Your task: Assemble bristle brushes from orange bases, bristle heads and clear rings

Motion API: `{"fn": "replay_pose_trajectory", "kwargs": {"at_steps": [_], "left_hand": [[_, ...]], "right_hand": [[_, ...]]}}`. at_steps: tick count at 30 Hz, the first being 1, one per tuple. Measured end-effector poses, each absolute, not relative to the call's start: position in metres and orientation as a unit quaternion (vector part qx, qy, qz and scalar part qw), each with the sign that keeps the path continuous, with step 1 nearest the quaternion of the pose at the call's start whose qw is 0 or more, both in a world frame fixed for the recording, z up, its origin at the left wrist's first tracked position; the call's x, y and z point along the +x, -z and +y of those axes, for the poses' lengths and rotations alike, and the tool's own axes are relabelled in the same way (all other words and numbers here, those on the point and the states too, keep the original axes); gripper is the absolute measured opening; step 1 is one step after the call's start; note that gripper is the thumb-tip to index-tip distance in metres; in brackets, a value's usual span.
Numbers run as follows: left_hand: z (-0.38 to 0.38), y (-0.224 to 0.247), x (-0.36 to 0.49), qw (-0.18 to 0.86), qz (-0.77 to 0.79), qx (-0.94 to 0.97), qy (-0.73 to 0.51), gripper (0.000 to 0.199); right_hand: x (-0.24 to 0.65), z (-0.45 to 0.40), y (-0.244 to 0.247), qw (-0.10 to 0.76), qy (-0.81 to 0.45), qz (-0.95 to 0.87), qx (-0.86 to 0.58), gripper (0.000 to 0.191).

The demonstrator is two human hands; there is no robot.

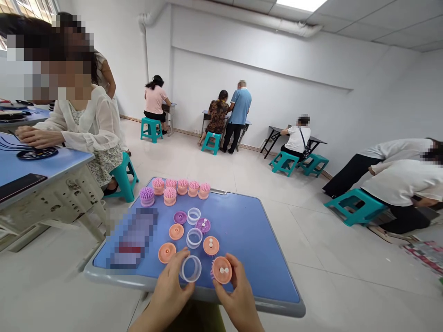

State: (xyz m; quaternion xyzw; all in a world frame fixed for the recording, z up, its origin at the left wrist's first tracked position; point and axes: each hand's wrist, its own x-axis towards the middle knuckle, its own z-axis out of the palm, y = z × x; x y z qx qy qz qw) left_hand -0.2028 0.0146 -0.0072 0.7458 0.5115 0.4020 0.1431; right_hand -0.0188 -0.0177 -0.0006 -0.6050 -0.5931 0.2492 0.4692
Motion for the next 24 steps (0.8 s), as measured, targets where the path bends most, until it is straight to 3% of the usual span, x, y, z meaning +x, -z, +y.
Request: {"fn": "replay_pose_trajectory", "kwargs": {"at_steps": [6, 15, 24], "left_hand": [[0.005, -0.014, -0.205, 0.291, 0.500, 0.726, -0.372, 0.034], [0.003, -0.017, -0.214, 0.287, 0.444, 0.761, -0.375, 0.035], [-0.002, -0.029, -0.216, 0.401, 0.406, 0.763, -0.305, 0.044]], "right_hand": [[-0.023, -0.026, -0.033, 0.437, -0.285, -0.622, -0.584, 0.040], [-0.019, -0.029, -0.051, 0.331, -0.260, -0.710, -0.565, 0.046], [-0.017, -0.030, -0.051, 0.269, -0.284, -0.749, -0.534, 0.058]]}}
